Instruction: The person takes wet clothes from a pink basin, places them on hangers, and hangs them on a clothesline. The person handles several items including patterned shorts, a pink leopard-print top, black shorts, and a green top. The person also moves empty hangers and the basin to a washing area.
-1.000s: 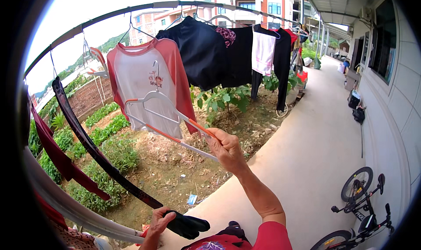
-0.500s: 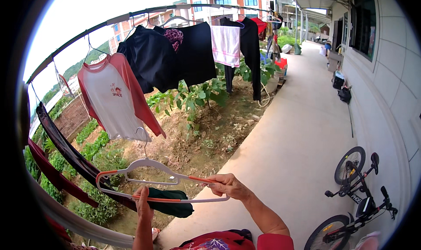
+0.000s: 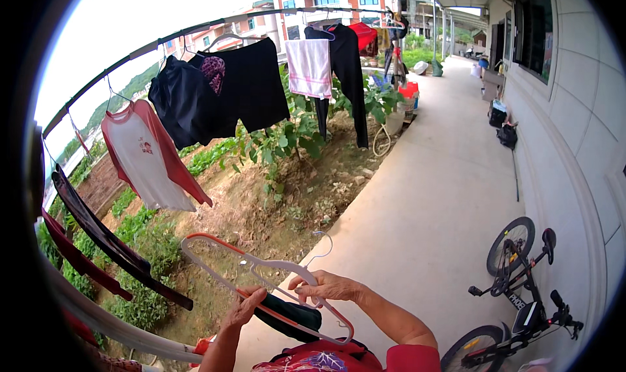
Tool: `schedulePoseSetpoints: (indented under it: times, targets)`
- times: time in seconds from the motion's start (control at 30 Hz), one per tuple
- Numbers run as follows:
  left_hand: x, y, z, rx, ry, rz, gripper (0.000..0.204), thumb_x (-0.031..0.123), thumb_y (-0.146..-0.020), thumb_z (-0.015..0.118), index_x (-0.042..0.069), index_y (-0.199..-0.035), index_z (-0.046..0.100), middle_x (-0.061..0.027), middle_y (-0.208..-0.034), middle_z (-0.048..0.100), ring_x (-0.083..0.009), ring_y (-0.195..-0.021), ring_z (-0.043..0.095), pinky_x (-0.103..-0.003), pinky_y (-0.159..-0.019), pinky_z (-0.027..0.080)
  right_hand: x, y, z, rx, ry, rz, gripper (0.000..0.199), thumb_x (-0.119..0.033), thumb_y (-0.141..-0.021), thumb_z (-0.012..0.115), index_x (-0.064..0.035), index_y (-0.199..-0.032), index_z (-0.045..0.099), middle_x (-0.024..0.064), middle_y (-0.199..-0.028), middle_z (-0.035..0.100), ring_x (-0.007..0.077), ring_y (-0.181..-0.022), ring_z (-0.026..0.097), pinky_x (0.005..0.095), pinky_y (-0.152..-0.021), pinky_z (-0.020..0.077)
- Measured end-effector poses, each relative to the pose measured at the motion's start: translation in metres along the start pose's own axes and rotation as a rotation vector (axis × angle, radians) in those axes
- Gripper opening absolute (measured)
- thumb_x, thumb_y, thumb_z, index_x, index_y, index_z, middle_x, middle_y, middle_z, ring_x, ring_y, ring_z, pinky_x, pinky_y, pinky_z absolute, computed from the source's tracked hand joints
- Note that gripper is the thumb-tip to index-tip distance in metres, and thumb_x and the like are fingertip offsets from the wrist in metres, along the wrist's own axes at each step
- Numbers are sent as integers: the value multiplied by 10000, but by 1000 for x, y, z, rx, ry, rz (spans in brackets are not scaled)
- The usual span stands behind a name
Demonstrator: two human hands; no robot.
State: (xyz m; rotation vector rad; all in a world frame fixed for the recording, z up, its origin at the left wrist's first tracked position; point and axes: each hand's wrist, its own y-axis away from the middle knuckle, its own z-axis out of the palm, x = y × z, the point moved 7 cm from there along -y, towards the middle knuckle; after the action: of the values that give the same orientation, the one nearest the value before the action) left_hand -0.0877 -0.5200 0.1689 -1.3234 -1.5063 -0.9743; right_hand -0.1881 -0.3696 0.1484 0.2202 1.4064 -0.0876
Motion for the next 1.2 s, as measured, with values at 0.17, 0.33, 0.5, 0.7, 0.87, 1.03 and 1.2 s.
schedulePoseSetpoints:
  times: [0.17, 0.33, 0.5, 0.7, 0.87, 1.03, 1.2]
  targets:
    - [11, -10, 36, -93, -30, -74, 437, 392, -883, 540, 53, -621, 458, 45, -593, 338, -74, -588, 337, -268, -520, 272, -9, 32, -8, 196, -139, 18, 354, -311, -900, 559, -53, -1143, 545, 14, -735, 595, 68, -638, 548, 184, -517, 422]
    - [19, -25, 59, -213, 5, -87, 399, 361, -872, 586, 41, -637, 547, 44, -560, 389, -61, -563, 366, -254, -487, 283, -21, 60, -25, 389, -356, -102, 292, -249, -903, 562, -27, -1093, 560, 58, -720, 587, 68, -559, 505, 176, -458, 371]
    - [24, -42, 71, -293, -127, -24, 385, 356, -863, 603, 32, -654, 594, 38, -546, 462, -65, -550, 416, -257, -476, 324, -30, 69, -44, 341, -595, -182, 267, -227, -906, 557, -21, -1076, 565, 56, -641, 514, 76, -492, 387, 210, -427, 311]
    - [11, -56, 47, -421, -237, -39, 348, 357, -782, 687, 24, -781, 588, -16, -642, 534, -92, -618, 488, -275, -539, 394, -48, 91, -80, 619, -565, -526, 240, -189, -904, 563, -9, -1062, 586, -2, -630, 436, 64, -533, 362, 205, -427, 255]
    - [20, -71, 13, -399, -505, 59, 282, 300, -775, 600, 22, -783, 550, -88, -732, 494, -212, -724, 527, -344, -633, 417, -50, 102, -115, 701, -585, -712, 236, -244, -918, 533, -46, -1024, 607, -23, -543, 362, 63, -449, 245, 227, -415, 199]
    - [37, -71, -14, -322, -696, 196, 263, 269, -727, 576, 15, -791, 542, -126, -797, 507, -293, -807, 546, -385, -701, 429, -52, 80, -122, 703, -594, -756, 271, -329, -920, 510, -85, -982, 608, -39, -527, 305, 67, -420, 197, 230, -408, 188]
    - [63, -72, -29, -310, -578, 233, 179, 141, -650, 563, -7, -681, 468, -100, -685, 397, -243, -675, 458, -352, -611, 369, -70, 51, -120, 678, -696, -891, 281, -350, -935, 471, -105, -1025, 576, -45, -542, 286, 59, -421, 183, 222, -406, 172]
